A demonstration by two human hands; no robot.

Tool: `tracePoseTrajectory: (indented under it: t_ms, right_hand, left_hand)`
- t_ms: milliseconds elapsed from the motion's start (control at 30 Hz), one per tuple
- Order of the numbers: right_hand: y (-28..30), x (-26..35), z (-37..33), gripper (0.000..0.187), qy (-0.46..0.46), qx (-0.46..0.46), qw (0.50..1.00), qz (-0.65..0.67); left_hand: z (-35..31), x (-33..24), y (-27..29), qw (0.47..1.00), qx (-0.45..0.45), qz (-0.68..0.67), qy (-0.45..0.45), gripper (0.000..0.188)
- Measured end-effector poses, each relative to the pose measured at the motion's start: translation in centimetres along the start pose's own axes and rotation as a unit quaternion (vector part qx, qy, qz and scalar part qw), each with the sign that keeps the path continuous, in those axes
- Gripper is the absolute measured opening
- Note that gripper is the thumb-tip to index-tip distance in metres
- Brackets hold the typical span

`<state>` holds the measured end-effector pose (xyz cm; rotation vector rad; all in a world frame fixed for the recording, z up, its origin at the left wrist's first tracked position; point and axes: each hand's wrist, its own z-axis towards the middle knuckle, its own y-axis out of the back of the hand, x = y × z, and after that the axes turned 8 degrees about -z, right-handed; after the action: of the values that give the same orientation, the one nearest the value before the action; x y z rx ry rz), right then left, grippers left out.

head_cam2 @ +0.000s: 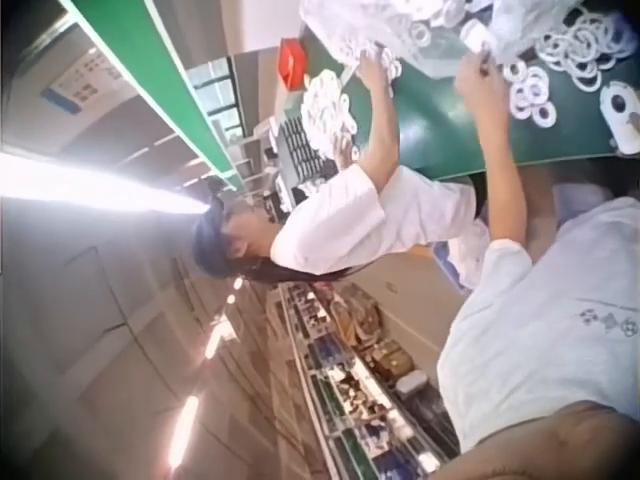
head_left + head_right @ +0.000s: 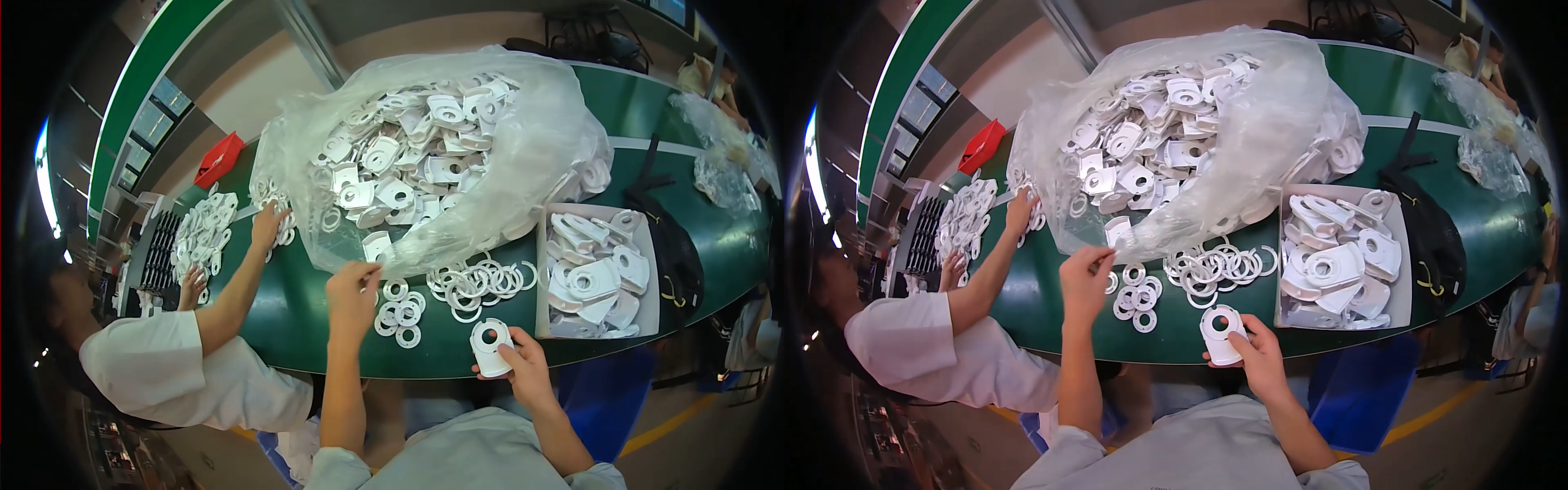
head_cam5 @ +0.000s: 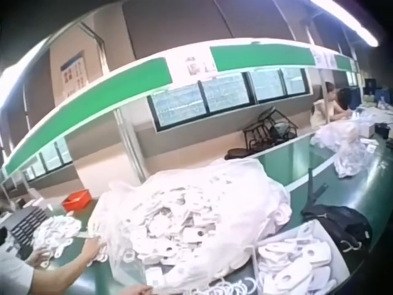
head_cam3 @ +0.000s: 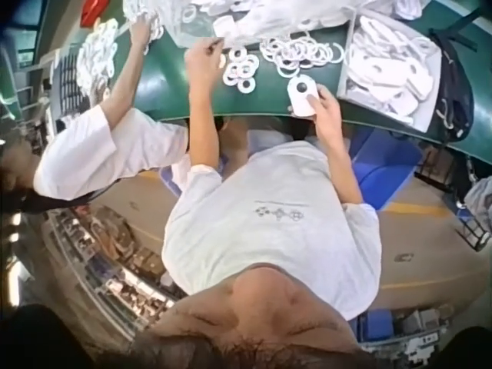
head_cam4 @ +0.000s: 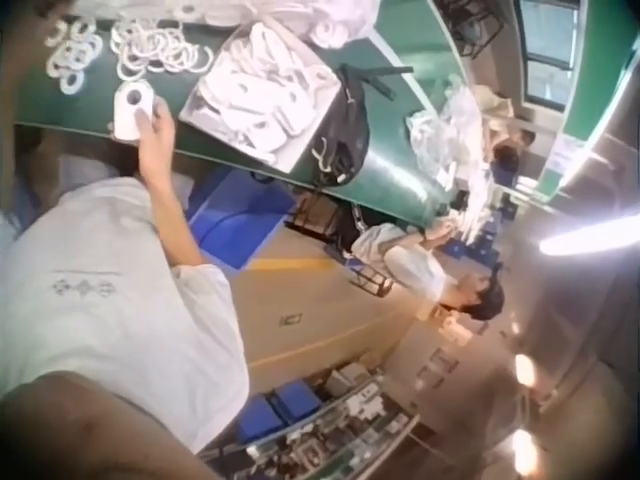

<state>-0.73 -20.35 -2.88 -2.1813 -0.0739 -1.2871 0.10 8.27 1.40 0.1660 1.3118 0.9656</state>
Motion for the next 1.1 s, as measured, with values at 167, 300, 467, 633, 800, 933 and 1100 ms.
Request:
tracePoseTrajectory:
  t_ms: [167,300,467,633,800,933,1100]
  right_hand:
    - [-0.4,-0.2,0.3,0.027,0.004,0.04,0.999,-0.019]
    - [-0.9,-0.7,1.0,0.029,-0.002,0.047,0.999,-0.021]
    - [-1.5,-1.0,0.7,0.031,0.012,0.064,0.998,-0.021]
    - [-2.0,-1.1,0.7,0.032,0.009,0.08,0.996,-0.034]
    - [-2.2,-1.5,0.4,0.033,0.022,0.088,0.995,-0.046]
    - [-2.2,-1.7,0.1,0.031,0.045,0.081,0.994,-0.053]
    - [-2.7,-1.5,-0.2,0.026,0.057,0.066,0.991,-0.104]
  left_hand:
    - [-2.8,4.6,1.9,0.999,-0.024,0.048,0.007,0.033]
    - [-3.7,6.6,1.4,1.0,-0.008,0.011,0.015,0.035]
    - [-6.7,3.4,1.6,0.971,-0.089,-0.187,0.117,0.023]
    - [-8.9,-5.7,-2.4,0.967,0.054,-0.245,0.044,0.023]
    - [-9.7,-6.4,-4.4,0.988,0.032,-0.148,0.038,0.026]
    - [-10.0,-6.2,-4.4,0.967,0.094,-0.211,0.105,0.031]
    - [-10.8,-5.5,-4.7,0.924,0.084,-0.324,0.186,0.025]
